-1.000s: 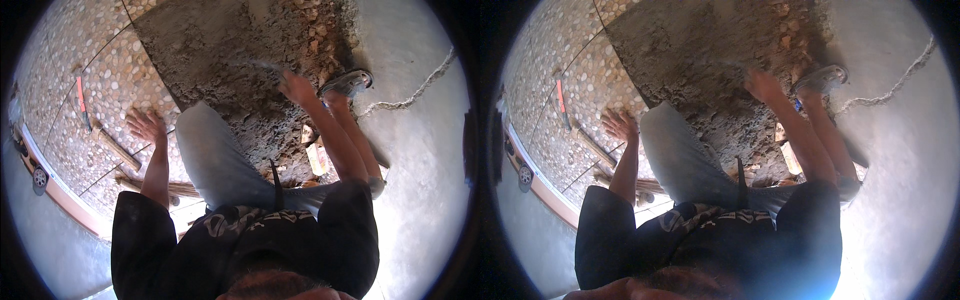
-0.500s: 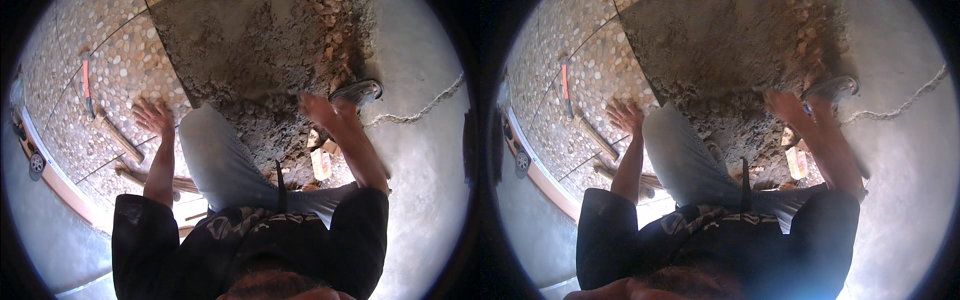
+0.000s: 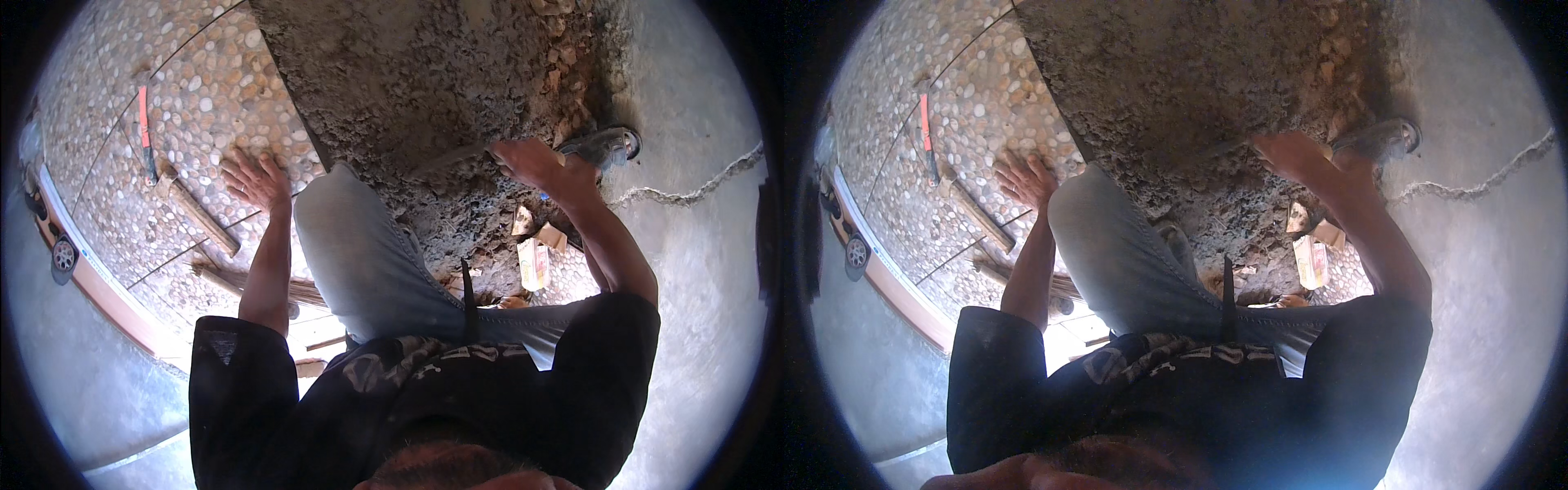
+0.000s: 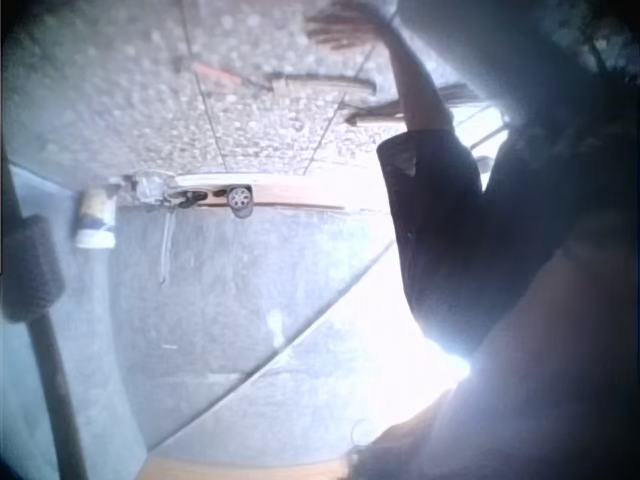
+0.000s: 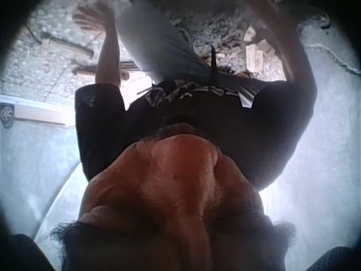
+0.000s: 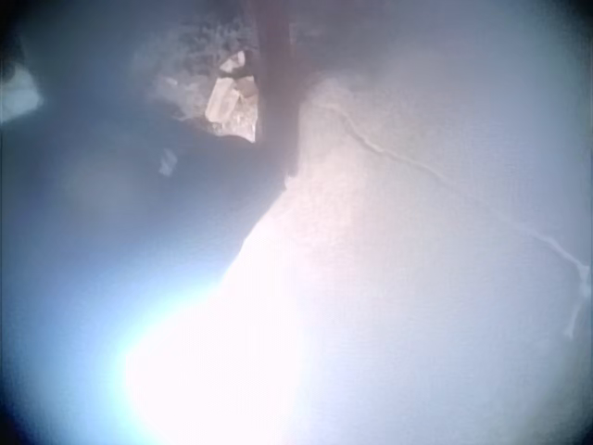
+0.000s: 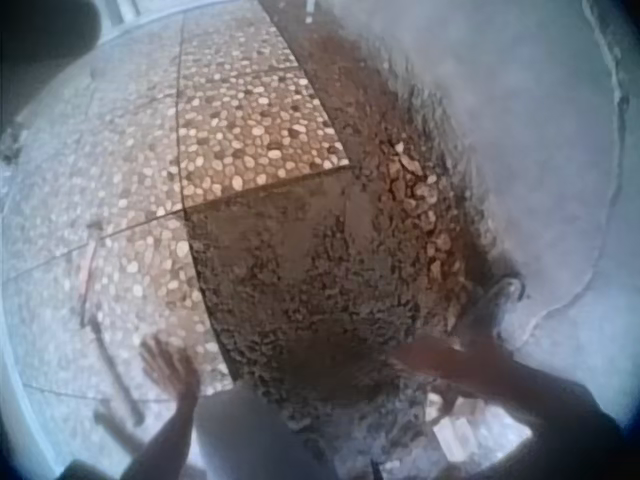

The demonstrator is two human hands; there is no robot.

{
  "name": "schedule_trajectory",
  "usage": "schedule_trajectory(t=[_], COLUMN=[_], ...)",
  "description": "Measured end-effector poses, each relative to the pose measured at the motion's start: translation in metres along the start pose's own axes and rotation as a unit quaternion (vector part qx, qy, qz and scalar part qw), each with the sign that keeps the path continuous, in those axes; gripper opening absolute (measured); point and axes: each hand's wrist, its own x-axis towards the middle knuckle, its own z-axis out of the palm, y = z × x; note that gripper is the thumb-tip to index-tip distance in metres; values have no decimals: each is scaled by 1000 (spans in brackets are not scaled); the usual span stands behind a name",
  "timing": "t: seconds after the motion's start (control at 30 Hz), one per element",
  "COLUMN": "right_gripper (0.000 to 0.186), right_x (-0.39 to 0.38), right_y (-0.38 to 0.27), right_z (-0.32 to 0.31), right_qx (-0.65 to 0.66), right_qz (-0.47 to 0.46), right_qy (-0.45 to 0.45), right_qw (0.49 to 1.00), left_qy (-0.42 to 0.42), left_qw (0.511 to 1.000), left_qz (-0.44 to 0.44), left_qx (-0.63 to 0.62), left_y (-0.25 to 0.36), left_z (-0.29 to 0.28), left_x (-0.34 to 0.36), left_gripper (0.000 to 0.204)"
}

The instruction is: The person spreads mortar on a concrete surface using a trowel and levels it to prepare for laying tiles.

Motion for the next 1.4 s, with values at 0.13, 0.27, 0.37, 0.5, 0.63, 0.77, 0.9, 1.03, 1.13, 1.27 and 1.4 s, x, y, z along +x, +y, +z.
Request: schedule_trajectory(t=[0.13,0.27,0.37,0.5,0.63,0.77,0.9,1.03,1.13,1.27,1.4], right_gripper=[34,31,39,29,33,34,29,28,28,27,30], right_x=[-50,-38,-2,-33,-47,1,91,87,42,-3,-9], right_y=[15,24,10,1,12,-23,-73,-61,-33,-12,-14], right_z=[12,45,19,58,27,-17,-61,-43,-28,9,0], right_qx=[1,82,152,102,45,89,130,53,-4,-15,-28], right_qz=[1,93,175,92,89,61,9,-12,-30,-10,-26], right_qy=[-3,154,83,26,-80,38,-58,-119,-88,-141,-142], right_qw=[1000,980,969,990,992,993,990,991,996,990,989], left_qy=[-3,-8,-5,-14,-16,-7,-17,-17,-15,-14,-16], left_qw=[1000,1000,1000,1000,1000,1000,1000,1000,1000,1000,999], left_qz=[-8,-7,-13,-22,-18,1,-11,-1,-17,-19,-13], left_qx=[-3,-3,15,14,3,-1,-3,-8,3,-20,-26], left_y=[3,6,5,3,2,6,4,7,1,6,5], left_z=[-1,-3,-4,-3,-1,-7,-3,-4,-3,-4,-4], left_x=[0,-1,0,-2,0,-1,0,1,0,-2,-2], left_gripper=[72,73,72,72,73,72,71,72,72,73,74])
